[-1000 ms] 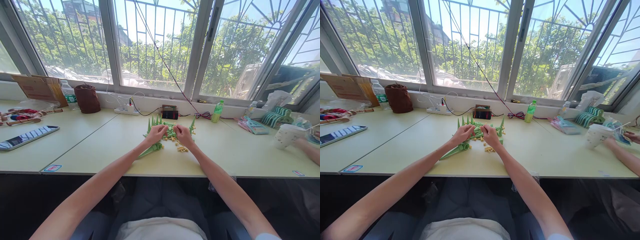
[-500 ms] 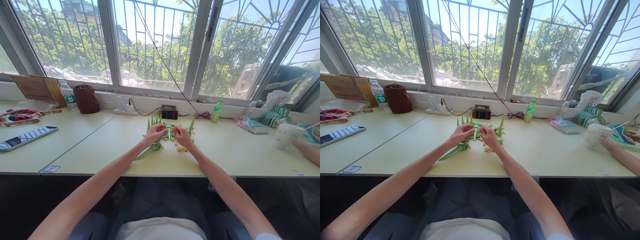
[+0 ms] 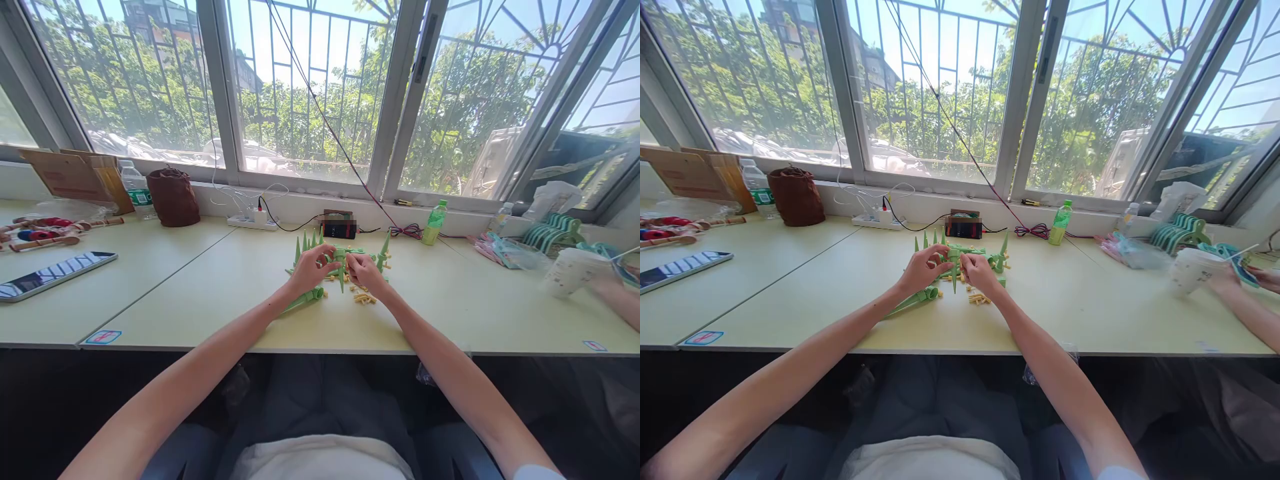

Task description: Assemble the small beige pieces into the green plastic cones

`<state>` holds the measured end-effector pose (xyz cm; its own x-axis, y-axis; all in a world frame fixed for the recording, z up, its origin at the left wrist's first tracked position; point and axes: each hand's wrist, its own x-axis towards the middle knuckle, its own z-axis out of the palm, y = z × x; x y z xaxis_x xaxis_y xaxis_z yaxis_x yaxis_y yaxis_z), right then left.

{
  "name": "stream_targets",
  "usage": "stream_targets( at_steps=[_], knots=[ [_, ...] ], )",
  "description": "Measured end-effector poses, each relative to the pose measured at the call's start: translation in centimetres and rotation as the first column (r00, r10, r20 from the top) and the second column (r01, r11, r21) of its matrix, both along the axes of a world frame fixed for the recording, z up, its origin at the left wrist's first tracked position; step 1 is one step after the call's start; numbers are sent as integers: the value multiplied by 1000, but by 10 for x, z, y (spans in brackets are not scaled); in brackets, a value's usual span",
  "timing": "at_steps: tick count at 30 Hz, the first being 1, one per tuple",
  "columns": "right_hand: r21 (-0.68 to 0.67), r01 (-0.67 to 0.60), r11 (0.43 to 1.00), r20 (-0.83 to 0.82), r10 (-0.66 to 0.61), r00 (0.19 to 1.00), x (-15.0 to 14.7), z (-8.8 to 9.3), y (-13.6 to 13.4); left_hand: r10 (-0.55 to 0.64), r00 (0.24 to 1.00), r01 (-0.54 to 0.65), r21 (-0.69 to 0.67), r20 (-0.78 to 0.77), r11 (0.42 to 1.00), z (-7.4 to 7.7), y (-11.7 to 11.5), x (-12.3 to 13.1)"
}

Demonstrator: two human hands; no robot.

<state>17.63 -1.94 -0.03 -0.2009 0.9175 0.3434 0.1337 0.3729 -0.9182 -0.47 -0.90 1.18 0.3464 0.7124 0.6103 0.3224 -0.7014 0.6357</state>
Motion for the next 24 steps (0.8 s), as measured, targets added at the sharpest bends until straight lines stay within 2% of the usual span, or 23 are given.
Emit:
stream_targets(
  at_steps=[6, 12, 18, 24],
  knots=[
    [79, 38, 996, 66, -43, 997, -2, -1, -1, -56, 992, 70, -125, 113, 990, -2, 6, 2],
    [176, 55, 983, 139, -80, 987, -2, -3, 1, -159, 962, 225, -316, 222, 922, -2, 7, 2],
    [195, 24, 981, 164, -57, 985, 0, -3, 0, -163, 955, 250, -375, 247, 893, -5, 10, 1],
    [261, 28, 965, 231, -90, 969, 0, -1, -2, -156, 948, 271, -449, 278, 851, -1, 5, 0]
  ],
)
